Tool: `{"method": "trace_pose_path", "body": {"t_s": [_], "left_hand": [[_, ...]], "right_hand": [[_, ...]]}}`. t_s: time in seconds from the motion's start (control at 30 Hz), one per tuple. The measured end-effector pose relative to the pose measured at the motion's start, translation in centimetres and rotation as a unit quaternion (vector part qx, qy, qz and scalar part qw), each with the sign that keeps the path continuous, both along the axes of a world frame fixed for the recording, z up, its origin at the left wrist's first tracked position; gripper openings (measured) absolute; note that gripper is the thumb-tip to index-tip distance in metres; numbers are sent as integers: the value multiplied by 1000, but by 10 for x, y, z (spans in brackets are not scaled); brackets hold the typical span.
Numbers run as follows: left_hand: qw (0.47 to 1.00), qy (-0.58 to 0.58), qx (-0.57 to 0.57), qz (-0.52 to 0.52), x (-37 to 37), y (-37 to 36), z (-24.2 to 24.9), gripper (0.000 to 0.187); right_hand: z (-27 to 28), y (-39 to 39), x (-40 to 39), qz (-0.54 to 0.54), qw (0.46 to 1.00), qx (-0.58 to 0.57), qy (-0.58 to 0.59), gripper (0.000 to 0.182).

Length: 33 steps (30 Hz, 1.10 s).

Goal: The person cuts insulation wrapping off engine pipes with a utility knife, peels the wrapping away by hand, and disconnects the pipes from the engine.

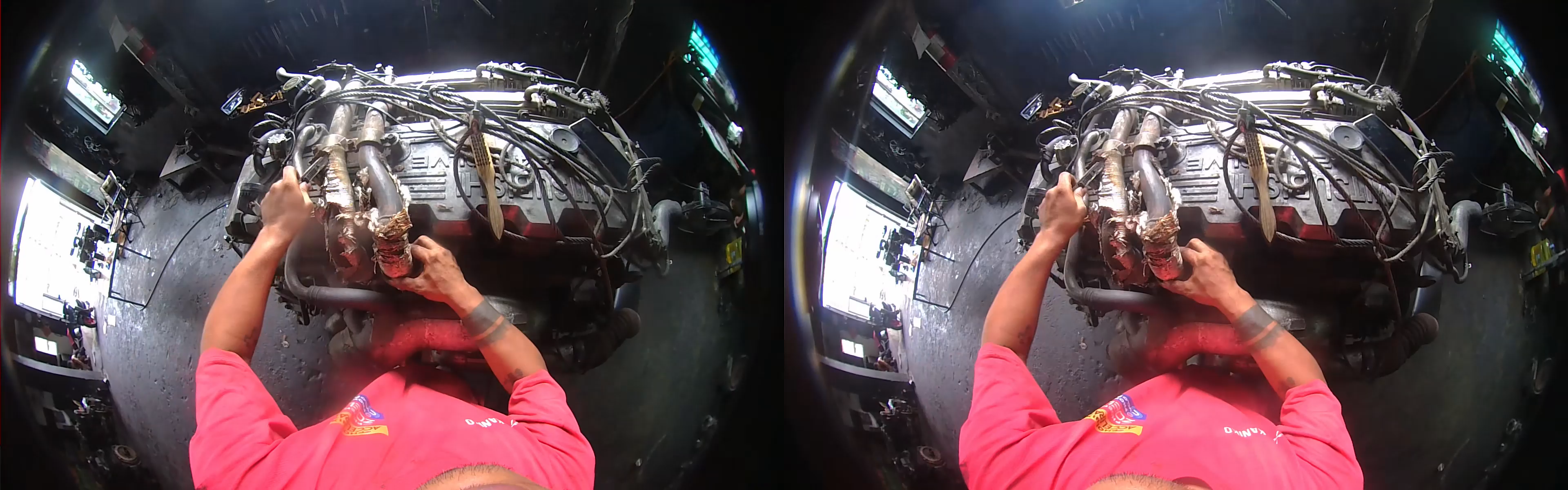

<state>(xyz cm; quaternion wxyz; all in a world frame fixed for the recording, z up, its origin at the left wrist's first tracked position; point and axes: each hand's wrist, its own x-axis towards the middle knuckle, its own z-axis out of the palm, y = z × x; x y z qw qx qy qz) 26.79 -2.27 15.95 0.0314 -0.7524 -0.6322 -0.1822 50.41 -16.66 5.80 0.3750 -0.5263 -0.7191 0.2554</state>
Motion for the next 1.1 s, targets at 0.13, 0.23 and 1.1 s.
{"method": "trace_pose_path", "body": {"t_s": [0.13, 0.23, 1.1], "left_hand": [[989, 140, -27, -50, -1, 12, 42, 21], [969, 229, -58, -75, 3, 25, 71, 19], [900, -393, -172, 78, -46, 12, -52, 18]], "right_hand": [[5, -2, -1, 0, 1000, -7, -11, 52], [7, -3, -2, -12, 999, -6, -37, 52], [8, -1, 1, -7, 999, -21, -32, 55]]}}
